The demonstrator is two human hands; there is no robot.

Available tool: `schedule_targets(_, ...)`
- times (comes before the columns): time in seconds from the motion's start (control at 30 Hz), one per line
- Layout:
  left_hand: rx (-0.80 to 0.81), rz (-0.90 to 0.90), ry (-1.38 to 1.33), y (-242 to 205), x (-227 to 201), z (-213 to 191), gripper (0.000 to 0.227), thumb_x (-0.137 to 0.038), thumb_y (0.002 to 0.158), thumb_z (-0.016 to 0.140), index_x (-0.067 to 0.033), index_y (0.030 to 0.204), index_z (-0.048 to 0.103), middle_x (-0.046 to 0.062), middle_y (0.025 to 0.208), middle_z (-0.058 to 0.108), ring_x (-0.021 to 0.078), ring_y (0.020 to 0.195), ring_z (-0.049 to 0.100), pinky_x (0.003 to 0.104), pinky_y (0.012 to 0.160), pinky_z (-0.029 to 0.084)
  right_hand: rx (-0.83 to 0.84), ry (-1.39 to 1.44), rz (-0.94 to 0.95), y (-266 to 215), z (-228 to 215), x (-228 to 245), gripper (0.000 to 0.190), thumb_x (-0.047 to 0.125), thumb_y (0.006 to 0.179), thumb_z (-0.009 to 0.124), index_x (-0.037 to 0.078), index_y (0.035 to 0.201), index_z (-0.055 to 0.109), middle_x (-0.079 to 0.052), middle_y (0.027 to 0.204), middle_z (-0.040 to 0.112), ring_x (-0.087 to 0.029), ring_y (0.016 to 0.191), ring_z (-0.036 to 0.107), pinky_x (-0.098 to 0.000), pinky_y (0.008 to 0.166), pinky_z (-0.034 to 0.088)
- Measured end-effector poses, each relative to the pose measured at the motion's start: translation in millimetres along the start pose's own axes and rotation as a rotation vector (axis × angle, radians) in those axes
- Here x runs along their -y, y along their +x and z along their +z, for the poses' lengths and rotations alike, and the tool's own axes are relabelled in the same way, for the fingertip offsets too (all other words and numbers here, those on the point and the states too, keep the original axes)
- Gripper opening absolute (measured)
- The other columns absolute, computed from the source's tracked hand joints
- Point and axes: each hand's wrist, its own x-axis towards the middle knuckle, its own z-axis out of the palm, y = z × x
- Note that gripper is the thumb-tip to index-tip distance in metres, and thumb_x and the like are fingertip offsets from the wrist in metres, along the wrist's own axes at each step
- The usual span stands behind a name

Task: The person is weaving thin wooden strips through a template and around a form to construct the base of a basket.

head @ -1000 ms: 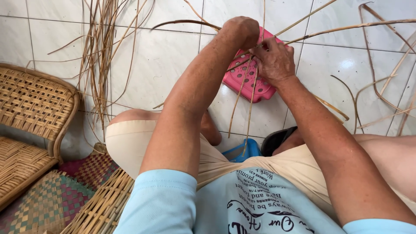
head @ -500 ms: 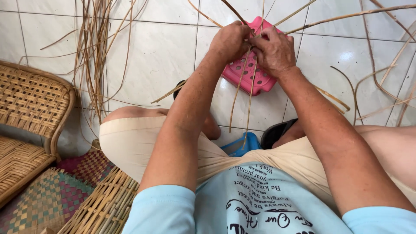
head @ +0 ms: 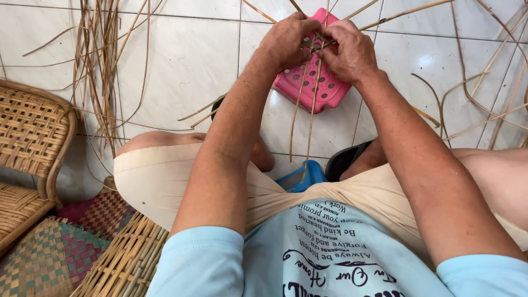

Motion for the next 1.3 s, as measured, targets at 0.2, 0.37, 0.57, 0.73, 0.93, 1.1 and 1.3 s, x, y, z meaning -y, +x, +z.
schedule_targets(0.2,-0.085,0.013,-0.023,4,14,16,0.052,-0.012,0.070,0.080,-0.0228,0.120,0.075,0.008,0.110,0.064,0.0337,0.090,0.070,0.046,0.076,0.059,0.041,-0.067,0.084,5,4,6,0.029,0.023,0.090,0.071,0.016,0.118,0.073,-0.004,0.118,0.059,-0.033,0.092,0.066,-0.0552,0.083,0.049)
schedule_targets(0.37,-0.108,-0.006,-0.036,2,15,23,0.044,-0.013,0.071,0.078,-0.0233,0.114,0.076,0.008,0.103,0.062,0.0329,0.084,0.068,0.046,0.072,0.058,0.043,-0.126,0.099,4,4,14,0.032,0.024,0.089,0.069,0.019,0.120,0.073,-0.002,0.114,0.059,-0.030,0.091,0.064,-0.0566,0.080,0.049)
schedule_targets(0.57,-0.110,-0.031,-0.030,2,16,20,0.041,-0.014,0.071,0.079,-0.0235,0.111,0.078,0.007,0.099,0.061,0.0312,0.082,0.067,0.046,0.070,0.057,0.039,-0.153,0.081,8,3,19,0.029,0.023,0.090,0.068,0.017,0.118,0.073,-0.003,0.112,0.060,-0.031,0.091,0.064,-0.0568,0.080,0.049)
schedule_targets(0.73,-0.120,-0.087,-0.105,-11,-3,9,0.049,-0.015,0.079,0.077,-0.0186,0.121,0.052,0.008,0.115,0.069,0.0324,0.096,0.068,0.048,0.073,0.055,-0.073,-0.114,-0.005,-4,7,12,0.030,0.018,0.092,0.072,0.013,0.122,0.072,-0.006,0.118,0.064,-0.034,0.095,0.066,-0.0552,0.080,0.050)
schedule_targets(0.93,-0.208,0.038,0.012,-9,22,37,0.023,-0.022,0.079,0.086,-0.0148,0.099,0.078,0.007,0.096,0.059,0.0307,0.080,0.064,0.046,0.065,0.056,-0.140,-0.150,-0.044,-9,17,-2,0.033,0.023,0.091,0.083,0.012,0.118,0.069,-0.009,0.115,0.057,-0.030,0.091,0.063,-0.0502,0.074,0.053)
schedule_targets(1.1,-0.235,0.257,0.460,-6,28,57,0.014,-0.023,0.087,0.071,-0.0134,0.095,0.076,0.009,0.096,0.060,0.0303,0.079,0.060,0.046,0.057,0.055,-0.085,-0.208,-0.059,-7,17,4,0.044,0.013,0.092,0.078,0.012,0.136,0.071,-0.007,0.106,0.060,-0.030,0.091,0.062,-0.0505,0.081,0.054)
schedule_targets(1.3,-0.046,0.167,0.602,-4,10,60,0.023,-0.016,0.096,0.056,-0.0102,0.110,0.074,0.009,0.105,0.062,0.0283,0.085,0.062,0.043,0.062,0.058,-0.123,-0.303,-0.156,-7,17,4,0.031,0.014,0.095,0.068,0.015,0.126,0.072,-0.007,0.100,0.059,-0.034,0.079,0.059,-0.0507,0.065,0.051)
